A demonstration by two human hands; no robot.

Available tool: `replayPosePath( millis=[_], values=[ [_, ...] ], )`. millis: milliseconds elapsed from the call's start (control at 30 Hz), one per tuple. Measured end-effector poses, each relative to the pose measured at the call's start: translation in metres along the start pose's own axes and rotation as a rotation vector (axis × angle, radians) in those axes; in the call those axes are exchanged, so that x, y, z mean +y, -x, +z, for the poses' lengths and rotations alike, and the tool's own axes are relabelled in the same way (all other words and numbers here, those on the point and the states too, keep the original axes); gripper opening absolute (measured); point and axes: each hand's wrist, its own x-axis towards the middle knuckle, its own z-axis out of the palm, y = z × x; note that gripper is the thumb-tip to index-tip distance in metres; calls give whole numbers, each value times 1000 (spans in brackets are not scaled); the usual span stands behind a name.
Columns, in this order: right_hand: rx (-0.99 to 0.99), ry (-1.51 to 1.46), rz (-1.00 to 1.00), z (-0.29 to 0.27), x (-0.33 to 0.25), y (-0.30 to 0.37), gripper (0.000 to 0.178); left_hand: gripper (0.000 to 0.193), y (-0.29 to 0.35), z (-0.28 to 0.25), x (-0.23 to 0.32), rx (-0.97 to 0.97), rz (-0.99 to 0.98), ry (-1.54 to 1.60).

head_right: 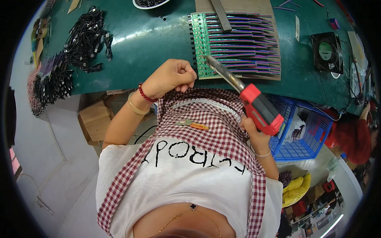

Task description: The person assembles electronic circuit boards by placing small components onto the boards by hand and soldering them using a soldering iron.

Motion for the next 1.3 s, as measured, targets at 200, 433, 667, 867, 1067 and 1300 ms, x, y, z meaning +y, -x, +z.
replayPosePath(
  millis=[200,433,667,867,1067,1300],
  values=[
    [-36,41,36,-14,11,22,15,12,-3,1,2,8,-20,5],
    [-48,95,78,-15,18,28,10,13,-5,0,-1,-3,-3,21],
    [-73,131,77,-12,15,27,11,13,-4,1,-3,3,26,35],
    [-29,158,77,-14,24,35,10,14,-6,0,-1,1,19,-9],
    [11,13,108,-11,11,30,13,14,-6,-1,-1,3,12,-8],
    [33,122,92,-18,29,36,11,15,-6,0,-1,4,13,-3]
  ],
)
